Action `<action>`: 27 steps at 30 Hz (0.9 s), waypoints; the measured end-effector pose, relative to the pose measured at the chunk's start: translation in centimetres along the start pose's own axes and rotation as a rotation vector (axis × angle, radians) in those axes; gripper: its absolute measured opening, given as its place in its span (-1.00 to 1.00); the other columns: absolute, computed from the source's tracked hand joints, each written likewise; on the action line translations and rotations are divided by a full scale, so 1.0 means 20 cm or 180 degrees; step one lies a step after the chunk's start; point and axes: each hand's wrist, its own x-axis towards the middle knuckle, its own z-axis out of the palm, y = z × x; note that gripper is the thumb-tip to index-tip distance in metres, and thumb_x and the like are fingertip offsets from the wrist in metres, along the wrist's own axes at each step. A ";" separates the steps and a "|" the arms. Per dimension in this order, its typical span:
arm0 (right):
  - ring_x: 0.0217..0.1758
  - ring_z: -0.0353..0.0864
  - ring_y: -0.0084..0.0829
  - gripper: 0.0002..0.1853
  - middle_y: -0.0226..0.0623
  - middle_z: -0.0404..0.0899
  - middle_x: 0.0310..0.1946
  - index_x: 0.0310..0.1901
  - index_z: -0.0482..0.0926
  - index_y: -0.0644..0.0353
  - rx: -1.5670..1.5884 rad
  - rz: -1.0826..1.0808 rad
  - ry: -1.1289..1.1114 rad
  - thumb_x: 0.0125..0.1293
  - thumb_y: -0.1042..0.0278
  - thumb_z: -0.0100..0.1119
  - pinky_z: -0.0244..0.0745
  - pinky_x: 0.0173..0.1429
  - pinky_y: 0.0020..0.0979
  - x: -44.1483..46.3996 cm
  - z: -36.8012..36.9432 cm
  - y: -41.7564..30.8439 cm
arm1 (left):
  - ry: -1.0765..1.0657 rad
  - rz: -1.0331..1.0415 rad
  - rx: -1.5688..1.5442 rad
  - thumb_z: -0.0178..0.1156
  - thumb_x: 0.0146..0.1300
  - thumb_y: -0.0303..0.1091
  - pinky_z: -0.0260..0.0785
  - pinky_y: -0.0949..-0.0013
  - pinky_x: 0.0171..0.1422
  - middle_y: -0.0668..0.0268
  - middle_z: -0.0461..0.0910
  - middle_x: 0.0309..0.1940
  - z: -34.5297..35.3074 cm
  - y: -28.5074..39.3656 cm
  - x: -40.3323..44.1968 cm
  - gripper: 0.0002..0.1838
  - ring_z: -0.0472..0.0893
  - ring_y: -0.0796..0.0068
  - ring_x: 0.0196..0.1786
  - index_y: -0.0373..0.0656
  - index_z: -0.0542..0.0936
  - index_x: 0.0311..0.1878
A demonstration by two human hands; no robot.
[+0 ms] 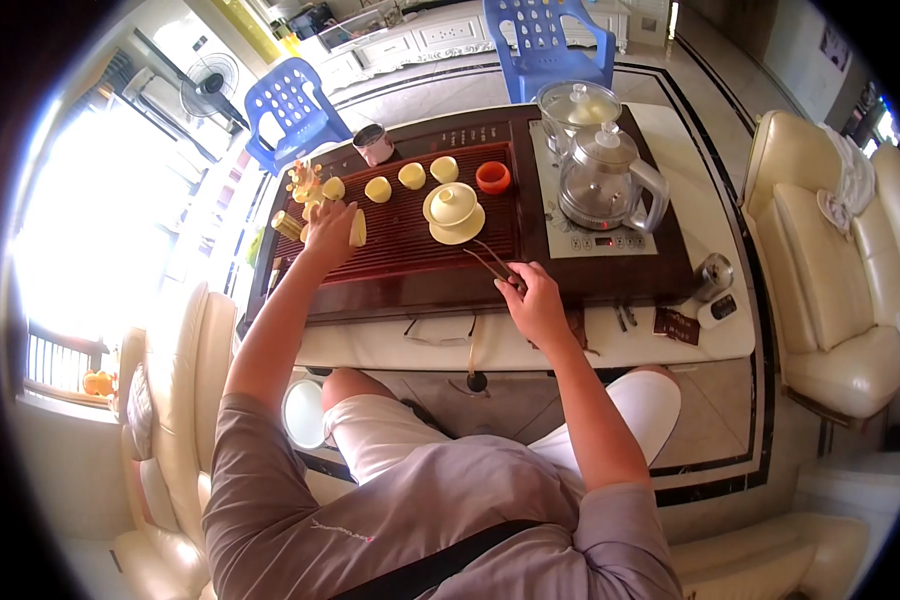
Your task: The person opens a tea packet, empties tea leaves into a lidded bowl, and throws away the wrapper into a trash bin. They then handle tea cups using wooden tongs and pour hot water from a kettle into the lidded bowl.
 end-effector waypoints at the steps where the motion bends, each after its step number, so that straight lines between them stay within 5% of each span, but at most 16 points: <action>1: -0.39 0.60 -0.39 -0.66 -0.20 0.58 -0.30 0.02 0.62 0.38 -0.0009 -0.0013 0.0004 0.28 0.39 0.39 0.53 -0.26 -0.40 0.00 0.00 0.00 | 0.0002 0.0022 0.0086 0.41 -0.02 -0.42 0.03 -0.17 0.55 0.08 0.43 0.23 -0.01 0.01 0.00 -0.17 0.29 0.03 0.46 -0.14 0.36 0.41; 11: -0.33 0.63 -0.36 -0.66 -0.18 0.59 -0.28 0.03 0.61 0.38 -0.0046 0.0016 -0.0011 0.29 0.39 0.39 0.56 -0.24 -0.39 0.00 0.00 -0.02 | 0.0133 0.0355 0.0749 0.33 0.06 -0.51 0.04 -0.10 0.59 0.08 0.41 0.26 0.03 0.04 0.00 -0.30 0.29 0.03 0.46 -0.18 0.37 0.33; 27: -0.40 0.58 -0.38 -0.65 -0.20 0.59 -0.29 0.04 0.61 0.36 -0.0076 -0.0022 0.0010 0.28 0.38 0.39 0.53 -0.27 -0.38 0.00 0.01 -0.01 | 0.0171 -0.0214 0.0239 0.37 0.00 -0.48 0.08 -0.09 0.51 0.12 0.43 0.15 0.01 -0.01 -0.07 -0.34 0.35 0.09 0.34 -0.19 0.40 0.24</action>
